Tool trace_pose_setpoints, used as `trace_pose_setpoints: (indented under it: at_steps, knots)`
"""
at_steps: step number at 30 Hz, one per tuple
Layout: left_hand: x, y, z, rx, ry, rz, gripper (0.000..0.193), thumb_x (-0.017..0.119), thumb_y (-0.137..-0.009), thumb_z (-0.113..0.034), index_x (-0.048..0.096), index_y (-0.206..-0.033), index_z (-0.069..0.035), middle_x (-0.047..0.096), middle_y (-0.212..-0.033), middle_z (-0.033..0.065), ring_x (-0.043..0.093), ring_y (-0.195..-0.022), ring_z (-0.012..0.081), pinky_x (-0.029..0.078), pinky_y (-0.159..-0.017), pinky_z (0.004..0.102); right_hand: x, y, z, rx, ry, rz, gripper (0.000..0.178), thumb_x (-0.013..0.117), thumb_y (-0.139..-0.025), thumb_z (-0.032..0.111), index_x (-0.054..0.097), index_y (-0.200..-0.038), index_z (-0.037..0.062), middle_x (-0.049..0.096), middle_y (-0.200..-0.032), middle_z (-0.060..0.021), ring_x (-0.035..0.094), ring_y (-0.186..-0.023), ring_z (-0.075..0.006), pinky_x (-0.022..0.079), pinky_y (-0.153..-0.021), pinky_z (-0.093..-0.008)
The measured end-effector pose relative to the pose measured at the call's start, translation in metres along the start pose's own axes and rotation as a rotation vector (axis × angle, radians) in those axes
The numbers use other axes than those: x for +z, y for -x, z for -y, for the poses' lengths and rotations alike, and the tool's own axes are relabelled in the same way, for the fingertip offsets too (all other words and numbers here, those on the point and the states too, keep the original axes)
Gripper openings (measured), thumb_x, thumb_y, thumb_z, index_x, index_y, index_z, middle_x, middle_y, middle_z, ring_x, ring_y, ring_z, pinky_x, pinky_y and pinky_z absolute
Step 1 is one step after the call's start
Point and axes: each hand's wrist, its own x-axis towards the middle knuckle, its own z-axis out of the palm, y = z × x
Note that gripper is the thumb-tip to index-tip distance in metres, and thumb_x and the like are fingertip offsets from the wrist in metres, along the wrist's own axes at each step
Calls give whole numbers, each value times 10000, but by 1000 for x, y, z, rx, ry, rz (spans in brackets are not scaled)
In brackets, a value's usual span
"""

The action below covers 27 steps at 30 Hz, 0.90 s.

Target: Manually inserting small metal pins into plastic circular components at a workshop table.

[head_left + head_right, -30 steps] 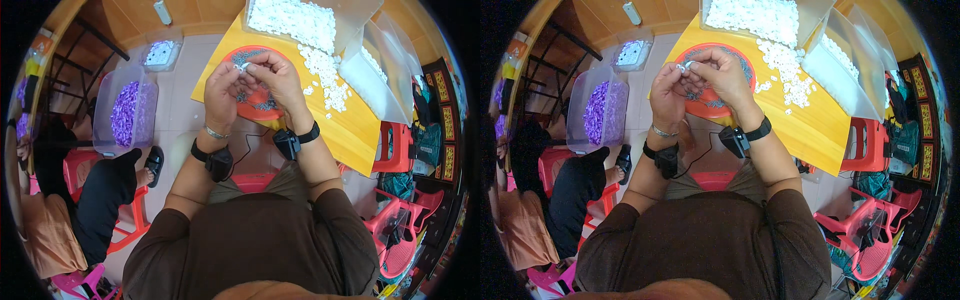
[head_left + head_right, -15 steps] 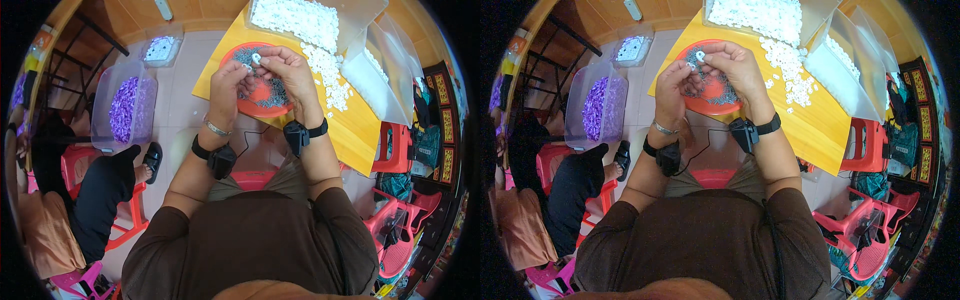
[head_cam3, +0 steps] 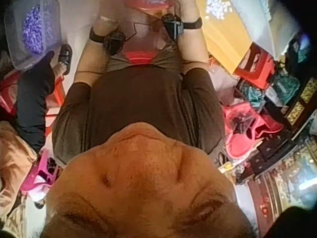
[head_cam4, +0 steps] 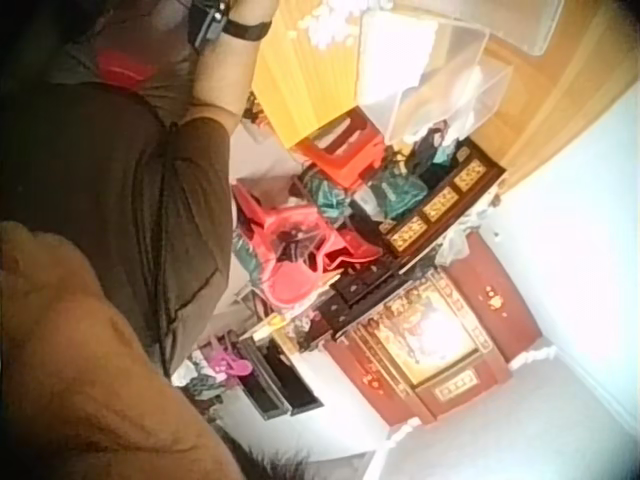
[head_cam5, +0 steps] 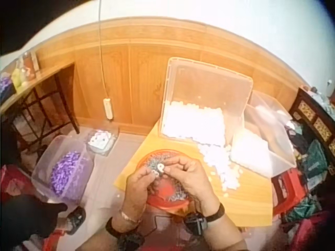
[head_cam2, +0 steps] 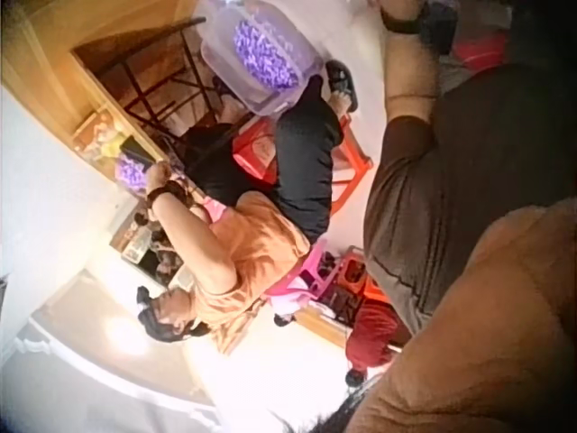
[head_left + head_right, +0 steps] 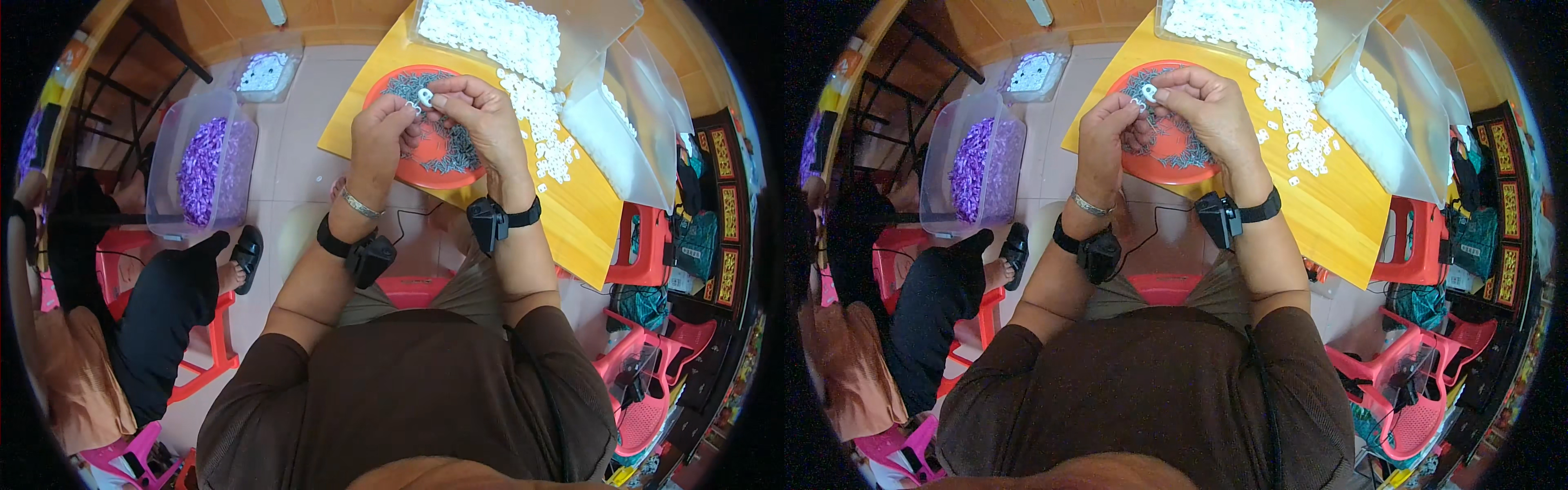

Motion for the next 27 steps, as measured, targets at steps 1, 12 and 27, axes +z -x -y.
trace_pose_setpoints:
  at_steps: [1, 12, 27]
  knots:
    - [1, 0, -1, 5, -9, -6, 142, 507, -859, -140, 585, -776, -55, 582, -653, 1, 517, -550, 60, 391, -506, 182, 0, 0, 0, -6, 3, 0, 144, 612, -834, 33, 638, -970, -8, 659, -808, -43, 593, -698, -66, 476, -654, -190]
    - [1, 1, 1, 16, -31, 2, 145, 504, -864, -149, 573, -769, -65, 573, -652, -3, 513, -549, 61, 385, -509, 179, -1, 1, 1, -49, 39, -11, 143, 602, -837, 30, 628, -967, -22, 656, -817, -48, 593, -705, -67, 476, -654, -185]
    - [4, 1, 2, 51, -56, -23, 153, 501, -871, -159, 570, -770, -68, 573, -648, -5, 510, -554, 64, 389, -524, 188, 3, 1, -2, -83, 21, -54, 158, 593, -834, 21, 619, -977, -41, 657, -823, -59, 604, -722, -75, 486, -667, -189]
